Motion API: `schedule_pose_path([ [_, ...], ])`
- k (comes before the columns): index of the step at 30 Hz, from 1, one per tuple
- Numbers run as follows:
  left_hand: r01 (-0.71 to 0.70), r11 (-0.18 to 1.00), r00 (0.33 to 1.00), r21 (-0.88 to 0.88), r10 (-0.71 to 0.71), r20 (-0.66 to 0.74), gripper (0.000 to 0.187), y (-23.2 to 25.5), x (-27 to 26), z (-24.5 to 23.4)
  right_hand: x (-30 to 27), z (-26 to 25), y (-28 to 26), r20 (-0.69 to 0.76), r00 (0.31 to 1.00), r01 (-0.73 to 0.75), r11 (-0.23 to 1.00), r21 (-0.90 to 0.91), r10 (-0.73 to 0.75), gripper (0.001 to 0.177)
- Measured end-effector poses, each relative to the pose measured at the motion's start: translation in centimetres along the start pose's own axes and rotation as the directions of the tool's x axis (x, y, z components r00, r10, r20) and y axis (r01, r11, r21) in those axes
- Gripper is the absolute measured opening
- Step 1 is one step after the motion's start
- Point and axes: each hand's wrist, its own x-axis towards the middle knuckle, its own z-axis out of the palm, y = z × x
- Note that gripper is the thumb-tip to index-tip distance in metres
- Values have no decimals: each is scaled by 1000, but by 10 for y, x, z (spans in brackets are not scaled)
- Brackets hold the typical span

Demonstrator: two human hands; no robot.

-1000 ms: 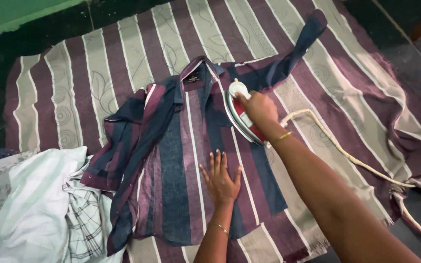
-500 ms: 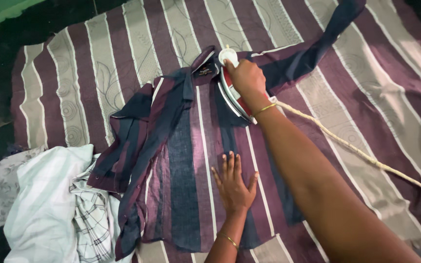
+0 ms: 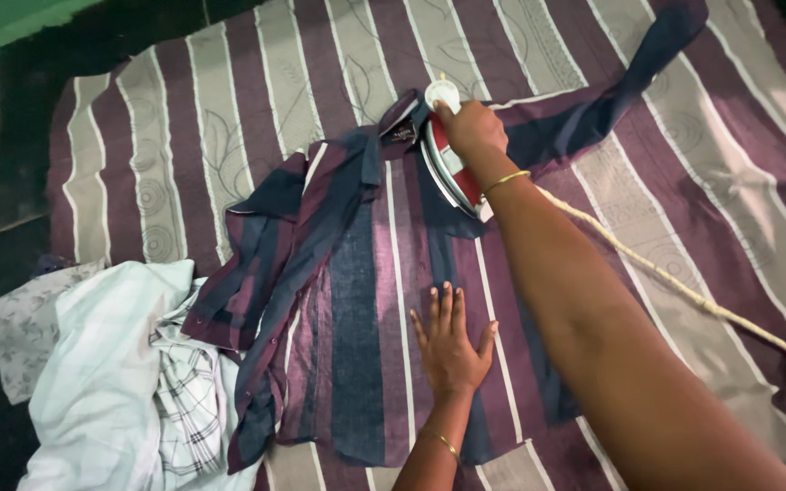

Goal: The person irons a striped shirt laid out on a patterned cloth on the floor. They use a red and white electric iron to smooth the front, sleeves, and collar of the shirt, frequently adjusting the fabric with their hands to ensure even coverage.

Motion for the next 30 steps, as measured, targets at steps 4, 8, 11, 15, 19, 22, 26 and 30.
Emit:
schedule_pose_path([
  [4,13,1000,1000,-23,-13,-2,75,0,-1,2,11,12,21,92,996,10,1000,-9,-9,75],
  [8,17,1000,1000,-19,-17,-1,76,0,-1,2,9,20,45,90,989,120,992,-27,-117,81],
  [11,35,999,999,-11,-34,26,79,-2,-1,3,-11,14,62,188,974,138,989,-62,-124,83],
  [15,43,999,998,16,-44,35,79,-2,-1,3,-64,3,75,218,968,142,986,-85,-121,82],
  [19,36,998,999,46,-35,-16,78,-2,-2,3,-106,-13,66,208,961,205,974,-97,-181,78],
  [22,43,998,999,50,-41,-28,76,-2,-4,5,-106,-19,46,220,963,186,973,-136,-153,77],
  [26,22,997,999,71,-19,-40,77,-2,-3,3,-83,-22,14,191,964,215,967,-138,-187,75],
  [30,21,997,1000,72,-21,-7,77,-3,-1,4,-69,-19,-4,180,970,187,976,-114,-165,73],
])
